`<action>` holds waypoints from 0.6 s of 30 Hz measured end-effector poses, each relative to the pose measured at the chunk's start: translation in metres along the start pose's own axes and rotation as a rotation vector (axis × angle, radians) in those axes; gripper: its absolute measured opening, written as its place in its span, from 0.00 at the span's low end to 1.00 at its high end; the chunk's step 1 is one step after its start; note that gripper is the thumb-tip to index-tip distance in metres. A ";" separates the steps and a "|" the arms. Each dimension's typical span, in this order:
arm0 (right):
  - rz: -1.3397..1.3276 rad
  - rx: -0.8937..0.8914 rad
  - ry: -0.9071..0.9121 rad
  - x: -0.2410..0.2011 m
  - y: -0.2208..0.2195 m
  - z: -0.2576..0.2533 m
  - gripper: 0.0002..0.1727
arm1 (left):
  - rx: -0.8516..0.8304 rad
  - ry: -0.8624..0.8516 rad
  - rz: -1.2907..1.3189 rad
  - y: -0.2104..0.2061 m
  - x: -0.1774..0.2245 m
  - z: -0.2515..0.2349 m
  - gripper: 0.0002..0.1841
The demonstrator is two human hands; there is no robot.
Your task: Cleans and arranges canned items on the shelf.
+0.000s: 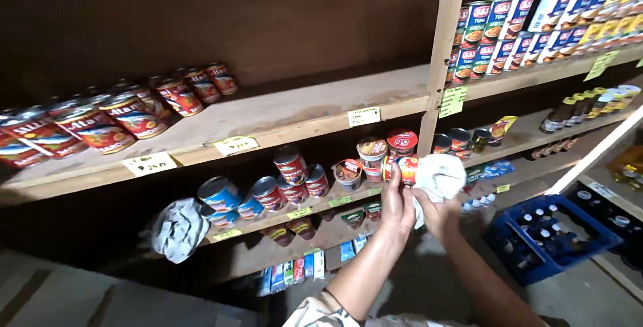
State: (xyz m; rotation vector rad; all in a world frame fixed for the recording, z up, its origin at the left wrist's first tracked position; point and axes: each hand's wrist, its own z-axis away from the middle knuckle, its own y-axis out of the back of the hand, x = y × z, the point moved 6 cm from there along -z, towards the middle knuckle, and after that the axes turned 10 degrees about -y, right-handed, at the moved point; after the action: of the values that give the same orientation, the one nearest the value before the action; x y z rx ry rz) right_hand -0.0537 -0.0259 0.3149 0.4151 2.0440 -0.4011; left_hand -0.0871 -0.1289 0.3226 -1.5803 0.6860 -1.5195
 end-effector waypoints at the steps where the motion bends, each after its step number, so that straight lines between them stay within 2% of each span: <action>1: 0.089 0.044 0.123 0.010 -0.007 -0.001 0.34 | 0.001 0.004 0.003 0.002 -0.003 0.002 0.15; 3: 0.206 0.102 0.284 0.029 -0.007 0.001 0.24 | 0.062 0.013 0.035 0.006 0.002 0.000 0.17; 4: 0.231 0.052 0.268 0.039 -0.005 0.004 0.22 | 0.093 0.005 0.057 0.009 0.009 -0.003 0.20; 6: 0.236 -0.126 0.105 0.072 0.002 0.008 0.19 | 0.097 -0.054 0.087 0.010 0.030 -0.004 0.23; 7: 0.234 -0.227 -0.038 0.089 0.006 0.008 0.19 | 0.075 -0.093 0.074 0.010 0.041 -0.006 0.22; 9: 0.249 -0.421 -0.304 0.117 0.012 0.014 0.30 | 0.007 -0.175 -0.008 0.010 0.057 -0.009 0.19; 10: 0.259 -0.473 -0.372 0.126 0.015 0.019 0.35 | -0.022 -0.220 -0.072 0.009 0.063 -0.010 0.17; 11: 0.285 -0.498 -0.413 0.133 0.018 0.023 0.36 | -0.052 -0.270 -0.131 0.007 0.068 -0.012 0.15; 13: 0.349 -0.558 -0.421 0.139 0.022 0.031 0.26 | -0.116 -0.395 -0.212 0.002 0.079 -0.015 0.14; 14: 0.369 -0.585 -0.401 0.141 0.024 0.034 0.22 | -0.155 -0.457 -0.236 0.000 0.086 -0.016 0.18; 18: 0.402 -0.707 -0.388 0.158 0.037 0.050 0.17 | -0.234 -0.624 -0.323 -0.006 0.108 -0.025 0.26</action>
State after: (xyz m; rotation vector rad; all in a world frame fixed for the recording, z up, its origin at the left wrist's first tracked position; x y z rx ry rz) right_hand -0.0730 0.0047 0.1492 0.2677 1.5417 0.4513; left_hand -0.0992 -0.2204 0.3840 -2.2823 0.2631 -1.0758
